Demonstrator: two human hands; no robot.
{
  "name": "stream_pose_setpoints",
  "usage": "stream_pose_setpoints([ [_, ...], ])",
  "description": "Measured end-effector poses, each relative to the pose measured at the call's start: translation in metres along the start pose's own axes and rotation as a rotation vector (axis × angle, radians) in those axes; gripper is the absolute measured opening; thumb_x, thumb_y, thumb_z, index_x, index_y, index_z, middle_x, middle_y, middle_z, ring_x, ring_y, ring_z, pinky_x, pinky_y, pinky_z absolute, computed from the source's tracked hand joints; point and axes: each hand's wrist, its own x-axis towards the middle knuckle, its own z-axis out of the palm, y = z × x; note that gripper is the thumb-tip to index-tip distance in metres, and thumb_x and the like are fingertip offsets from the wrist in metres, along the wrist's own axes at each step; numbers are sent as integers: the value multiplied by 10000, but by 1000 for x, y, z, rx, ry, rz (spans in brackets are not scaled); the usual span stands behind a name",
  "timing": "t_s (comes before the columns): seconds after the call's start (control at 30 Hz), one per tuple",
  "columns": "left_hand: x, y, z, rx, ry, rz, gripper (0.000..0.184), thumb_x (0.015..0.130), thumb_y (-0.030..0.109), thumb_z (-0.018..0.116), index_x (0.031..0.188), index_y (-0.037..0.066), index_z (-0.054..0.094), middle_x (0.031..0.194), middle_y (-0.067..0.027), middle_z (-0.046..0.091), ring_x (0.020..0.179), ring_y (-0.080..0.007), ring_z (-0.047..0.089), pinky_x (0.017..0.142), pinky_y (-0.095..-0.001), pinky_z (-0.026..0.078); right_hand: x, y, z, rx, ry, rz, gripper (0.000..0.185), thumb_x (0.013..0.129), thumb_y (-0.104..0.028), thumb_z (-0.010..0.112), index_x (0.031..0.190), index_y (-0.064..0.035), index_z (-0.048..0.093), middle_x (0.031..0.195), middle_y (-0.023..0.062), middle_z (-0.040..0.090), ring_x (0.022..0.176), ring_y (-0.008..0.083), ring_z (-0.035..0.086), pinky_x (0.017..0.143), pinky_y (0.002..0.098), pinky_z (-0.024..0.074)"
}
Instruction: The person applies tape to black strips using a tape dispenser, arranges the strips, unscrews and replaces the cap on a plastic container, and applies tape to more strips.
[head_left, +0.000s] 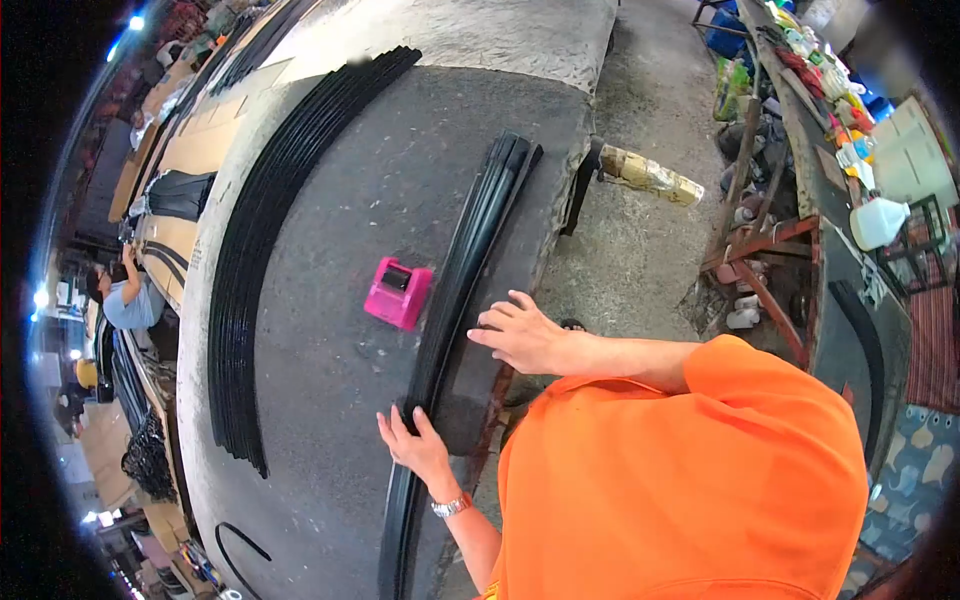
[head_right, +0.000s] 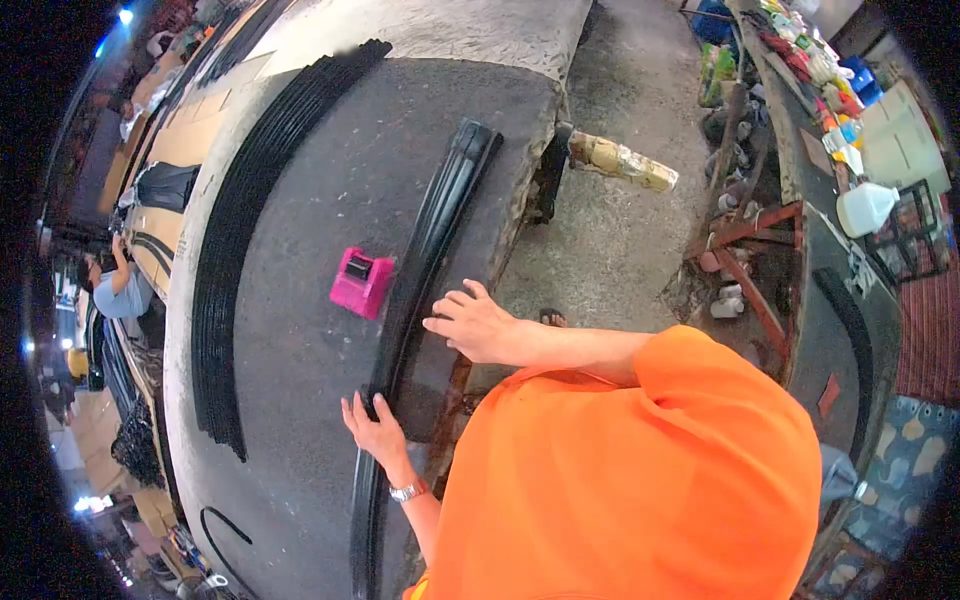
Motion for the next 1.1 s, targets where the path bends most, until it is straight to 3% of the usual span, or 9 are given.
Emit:
stream_pose_setpoints([
  [0.1, -1, 35, 38, 188, -24, 11, 437, 1040, 368, 491, 1371, 103, 595, 1487, -154, 511, 1334, -330, 509, 1071, -587, 351, -8, 48, -24, -1, 12, 55, 550, 762, -191, 780, 1277, -144, 592, 1193, 83, 561, 1187, 300, 524, 1051, 560, 372],
  [0.17, 0, 52, 45, 312, -10, -28, 441, 1065, 379, 423, 1384, 125, 589, 1480, -122, 530, 1333, -307, 515, 1072, -588, 348, -18, 81, -28, -18, 42, 99, 584, 769, -196, 778, 1312, -134, 573, 1298, 122, 544, 1258, 333, 491, 1064, 573, 367],
  [0.27, 3, 53, 44, 331, -12, -36, 457, 1072, 394, 394, 1406, 139, 573, 1455, -129, 554, 1335, -301, 515, 1086, -540, 350, -13, 113, -37, -40, 81, 135, 616, 789, -219, 778, 1355, -133, 550, 1406, 151, 495, 1330, 358, 443, 1086, 585, 349],
  [0.53, 12, 47, 53, 340, 134, 19, 371, 1025, 328, 500, 1299, 122, 643, 1379, -120, 610, 1220, -303, 584, 998, -481, 417, 67, 145, -41, -121, 158, 51, 587, 893, -355, 687, 1413, -144, 516, 1509, 171, 421, 1394, 371, 381, 1123, 627, 267],
  [0.7, 17, 43, 57, 299, 164, -33, 353, 965, 301, 599, 1245, 93, 651, 1329, -135, 593, 1158, -343, 590, 980, -501, 432, 86, 149, -9, -250, 80, 26, 477, 933, -411, 618, 1324, -137, 609, 1453, 139, 501, 1384, 340, 403, 1109, 658, 243],
  [0.8, 36, 38, 52, -99, 160, -86, 344, 929, 211, 651, 1242, 68, 646, 1273, -162, 600, 1113, -365, 607, 931, -464, 487, 83, 141, 2, -251, 81, 86, 529, 944, -388, 610, 1401, -135, 532, 1497, 136, 451, 1417, 344, 369, 1085, 673, 282],
  [0.83, 46, 40, 50, -201, 132, -113, 381, 903, 144, 683, 1265, 43, 628, 1217, -182, 605, 1062, -348, 630, 878, -407, 525, 80, 140, 6, -249, 74, 104, 571, 948, -380, 607, 1450, -140, 475, 1525, 135, 416, 1436, 348, 347, 1086, 667, 292],
  [1.03, 112, 67, 40, -792, -193, -298, 501, 932, 188, 693, 1357, -29, 540, 1078, -108, 652, 975, -169, 621, 855, -318, 511, 79, 134, 12, -318, 21, 177, 570, 983, -398, 559, 1496, -187, 428, 1588, 111, 357, 1474, 346, 308, 1104, 685, 267],
  [1.1, 125, 65, 52, -857, -241, -324, 527, 934, 191, 694, 1371, -46, 520, 1049, -85, 655, 940, -149, 614, 843, -303, 507, 80, 131, 11, -339, 5, 193, 569, 987, -392, 550, 1500, -179, 423, 1587, 118, 357, 1475, 350, 307, 1100, 699, 261],
])
